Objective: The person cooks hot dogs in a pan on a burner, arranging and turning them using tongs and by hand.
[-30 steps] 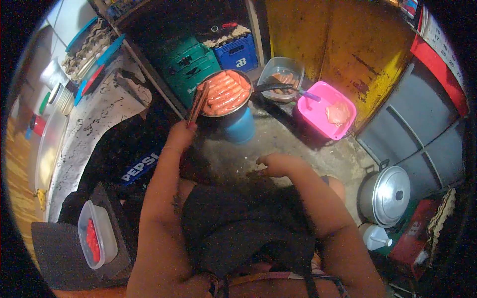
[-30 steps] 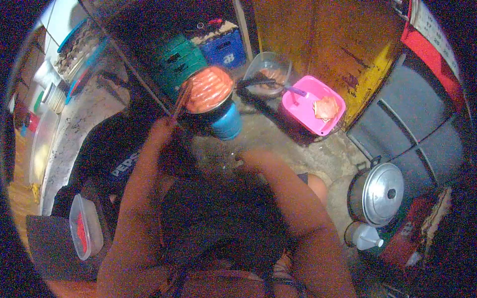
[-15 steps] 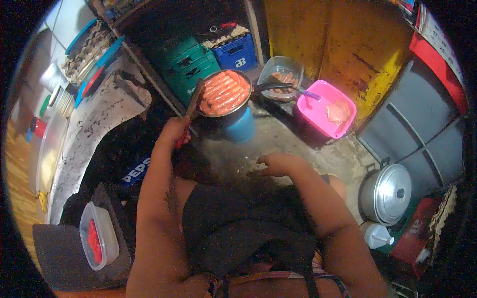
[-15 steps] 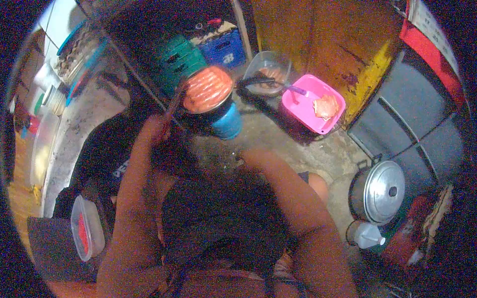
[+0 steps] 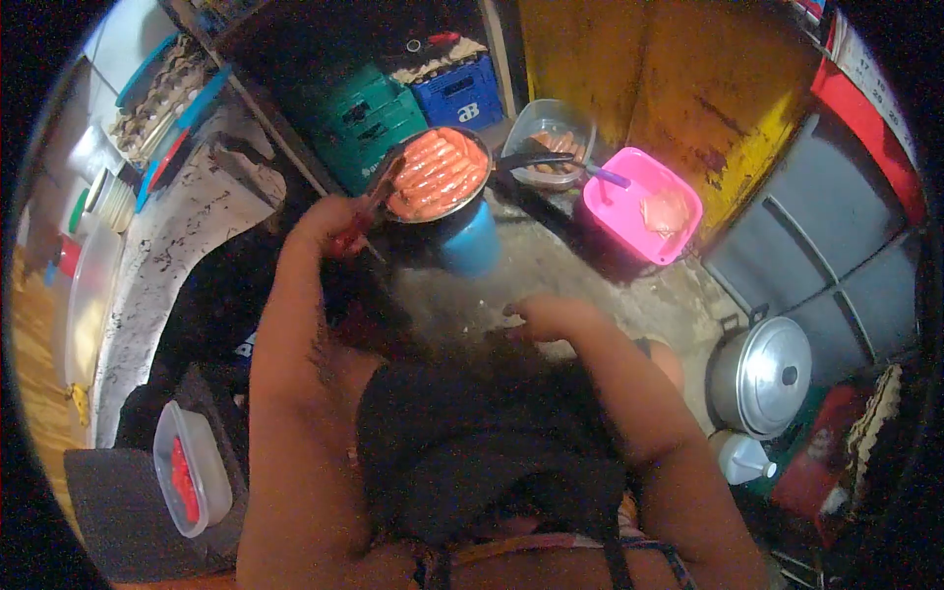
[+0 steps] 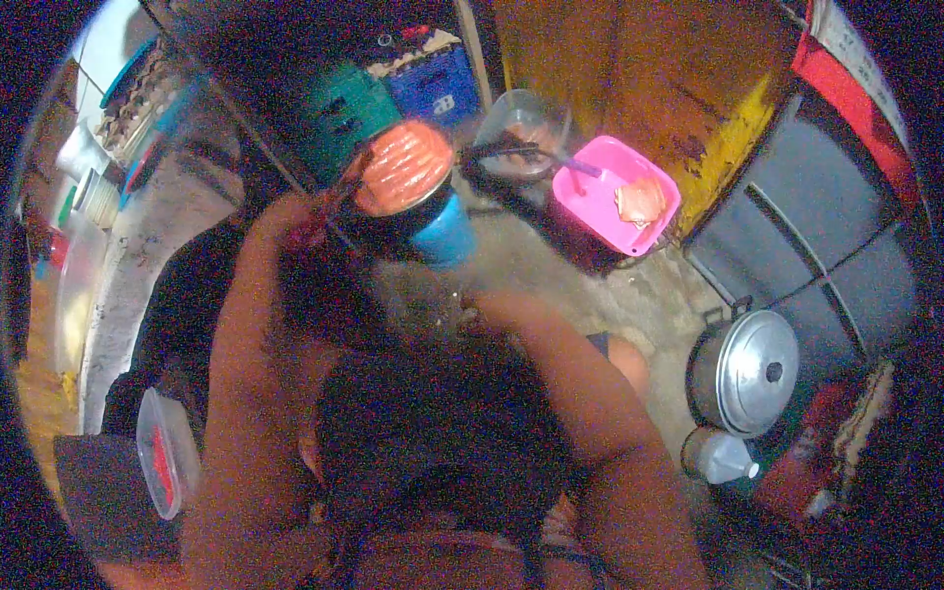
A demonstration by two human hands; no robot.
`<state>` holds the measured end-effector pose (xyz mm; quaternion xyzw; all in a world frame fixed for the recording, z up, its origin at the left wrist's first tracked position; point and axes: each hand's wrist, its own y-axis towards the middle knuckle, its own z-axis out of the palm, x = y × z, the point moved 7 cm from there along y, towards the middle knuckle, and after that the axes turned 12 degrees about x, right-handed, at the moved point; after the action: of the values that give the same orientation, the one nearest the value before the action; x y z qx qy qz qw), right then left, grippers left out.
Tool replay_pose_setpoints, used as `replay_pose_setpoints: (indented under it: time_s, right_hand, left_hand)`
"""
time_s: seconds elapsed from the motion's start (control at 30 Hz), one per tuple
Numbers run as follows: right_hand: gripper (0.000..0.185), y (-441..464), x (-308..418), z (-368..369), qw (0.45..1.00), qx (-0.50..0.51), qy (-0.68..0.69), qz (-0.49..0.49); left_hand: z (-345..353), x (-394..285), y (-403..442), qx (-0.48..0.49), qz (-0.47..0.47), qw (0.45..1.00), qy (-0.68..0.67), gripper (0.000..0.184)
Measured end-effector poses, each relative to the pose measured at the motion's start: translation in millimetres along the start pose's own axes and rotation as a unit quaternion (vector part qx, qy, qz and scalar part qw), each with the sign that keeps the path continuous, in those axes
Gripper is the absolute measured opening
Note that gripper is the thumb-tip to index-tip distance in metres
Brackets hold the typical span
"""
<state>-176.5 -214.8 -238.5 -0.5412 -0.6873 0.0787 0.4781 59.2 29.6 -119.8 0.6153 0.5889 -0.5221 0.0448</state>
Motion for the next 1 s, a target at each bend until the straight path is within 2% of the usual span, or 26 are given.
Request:
replay_pose_setpoints:
  time_s: [0.07,0.17,0.37,0.47,0.57,0.67,0.77,0.87,1.0]
  right_hand:
    - [0.056,9.2,-5.4,2.9,1.0,0.002,0.024,-0.011]
    - [0.055,10.5,-3.8,1.9,0.999,-0.027,-0.02,-0.017]
    - [0.055,-1.4,7.0,-4.5,0.999,-0.017,-0.044,-0.009]
    - [0.055,1.0,4.5,-4.0,0.998,-0.028,-0.052,-0.001]
    - [0.055,-12.2,16.5,-11.0,0.998,-0.006,-0.05,-0.022]
    - [0.054,-0.9,5.2,-3.9,0.998,-0.023,-0.042,-0.04]
    - [0.053,-6.3,6.6,-3.3,0.999,-0.015,0.014,-0.041]
    - [0.053,8.4,0.0,0.0,0.999,-0.006,-0.014,-0.035]
    - [0.053,1.4,7.0,-1.4,1.0,0.016,0.008,-0.014]
  left_hand:
    - [-1.2,-5.2,-3.8,0.018,-0.025,0.999,0.021,0.031]
    - [1.0,-18.0,-20.4,0.004,-0.01,1.0,0.001,0.031]
    - [-3.1,22.6,46.6,0.035,0.042,0.985,-0.162,0.032]
    - [6.9,31.2,40.8,-0.002,0.063,0.994,-0.09,0.035]
    - [13.6,36.3,32.9,-0.048,0.036,0.998,0.03,0.038]
    - [22.0,41.8,20.8,-0.059,0.078,0.995,-0.01,0.038]
    - [25.6,44.4,9.1,-0.082,0.061,0.994,0.022,0.037]
    - [29.3,41.8,-7.6,-0.12,0.092,0.986,0.069,0.036]
    - [22.4,44.8,-1.1,-0.191,0.129,0.949,0.215,0.038]
